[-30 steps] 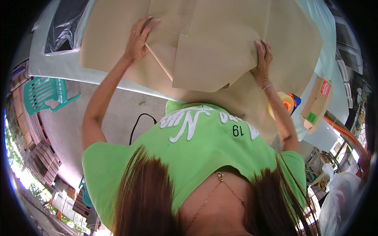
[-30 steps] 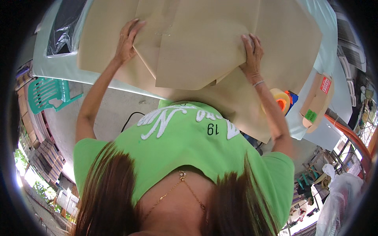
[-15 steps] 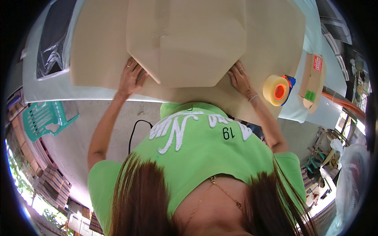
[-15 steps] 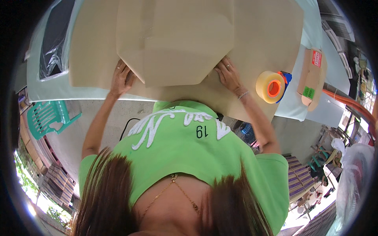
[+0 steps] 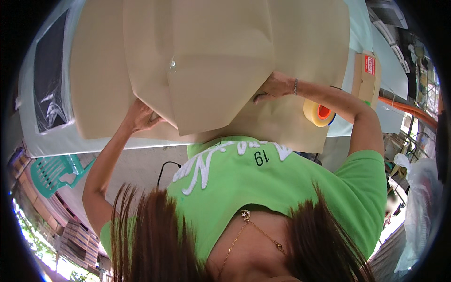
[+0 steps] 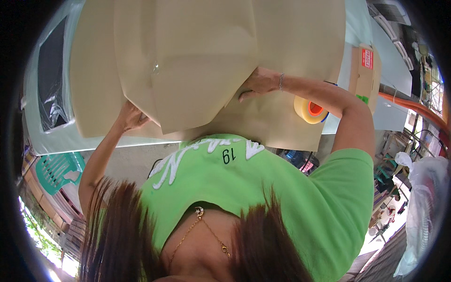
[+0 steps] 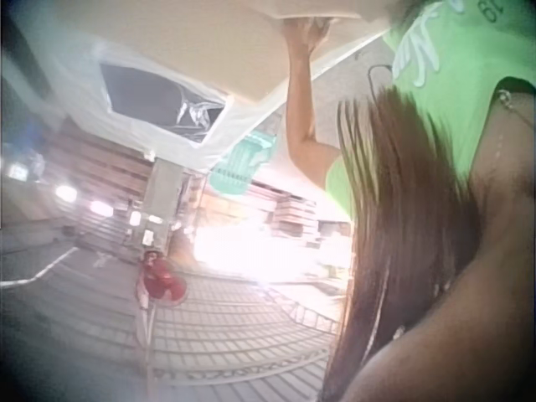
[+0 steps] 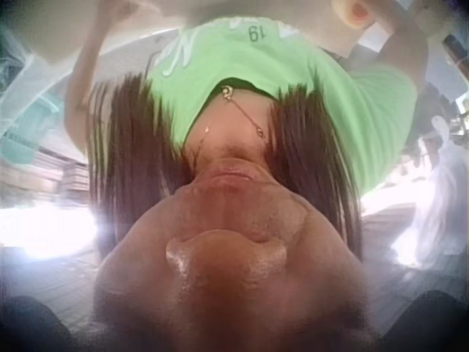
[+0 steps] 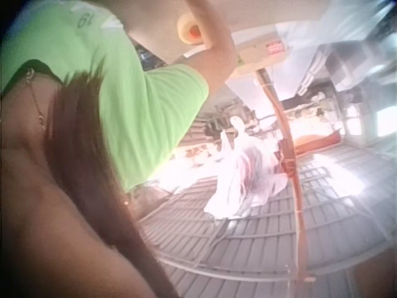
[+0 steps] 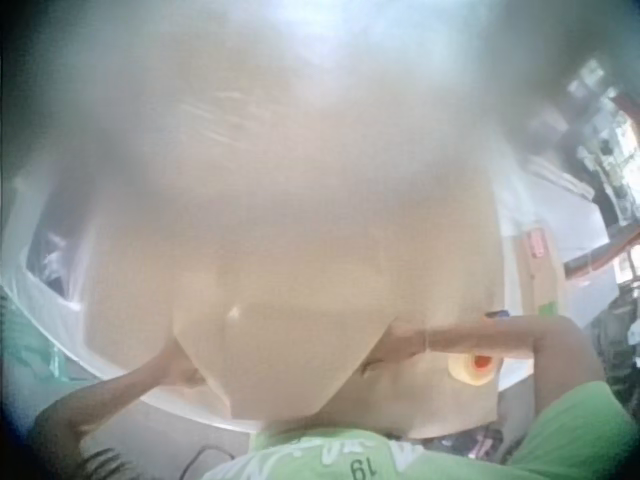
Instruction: The person wraps two square items in brown paper by folding the paper around the edges and securing it with tape from a dispenser, handling each item one at a time.
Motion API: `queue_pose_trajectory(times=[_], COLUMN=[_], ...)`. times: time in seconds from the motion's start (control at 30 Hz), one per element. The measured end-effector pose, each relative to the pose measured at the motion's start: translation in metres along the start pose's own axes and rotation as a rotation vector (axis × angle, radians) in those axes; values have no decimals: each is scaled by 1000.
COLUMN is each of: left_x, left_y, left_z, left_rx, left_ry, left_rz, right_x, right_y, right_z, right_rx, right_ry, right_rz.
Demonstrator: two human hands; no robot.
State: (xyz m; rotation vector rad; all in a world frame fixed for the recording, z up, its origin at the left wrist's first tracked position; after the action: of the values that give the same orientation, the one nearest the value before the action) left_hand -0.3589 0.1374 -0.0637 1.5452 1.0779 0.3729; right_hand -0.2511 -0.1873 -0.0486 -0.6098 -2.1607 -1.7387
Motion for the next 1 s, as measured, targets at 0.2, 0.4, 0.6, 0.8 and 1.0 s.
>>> queue_pose_trajectory(times=[0.2, 0.4, 0.6, 0.8, 1.0], left_x=[9, -17, -144, -73, -22], left_y=[-5, -29, -17, -27, 2], left_z=[-9, -1, 9, -64, -38], left_rx=[35, -50, -377, -862, -1075], left_ry=[-93, 261, 324, 613, 905], left_rz=[119, -287, -15, -1185, -1662], right_x=[-2, 54, 124, 155, 47], right_y=[-3, -18, -21, -5, -15], right_z=[7, 42, 63, 20, -76], right_rx=[-95, -183, -466, -460, -1198], right_ry=[173, -98, -53, -46, -974], right_rz=[155, 384, 173, 1112, 1015])
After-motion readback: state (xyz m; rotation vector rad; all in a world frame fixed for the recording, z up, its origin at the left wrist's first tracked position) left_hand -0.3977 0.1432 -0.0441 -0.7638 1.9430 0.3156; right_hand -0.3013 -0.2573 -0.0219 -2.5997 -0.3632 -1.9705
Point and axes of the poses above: each hand's wrist, its own z-axis towards the middle knuckle, its own y-axis out of the back of the hand, x = y × z, the point moved 8 cm from there along z, towards the middle knuckle, and after that the axes turned 1 degree about -x, right-handed, at the moved point
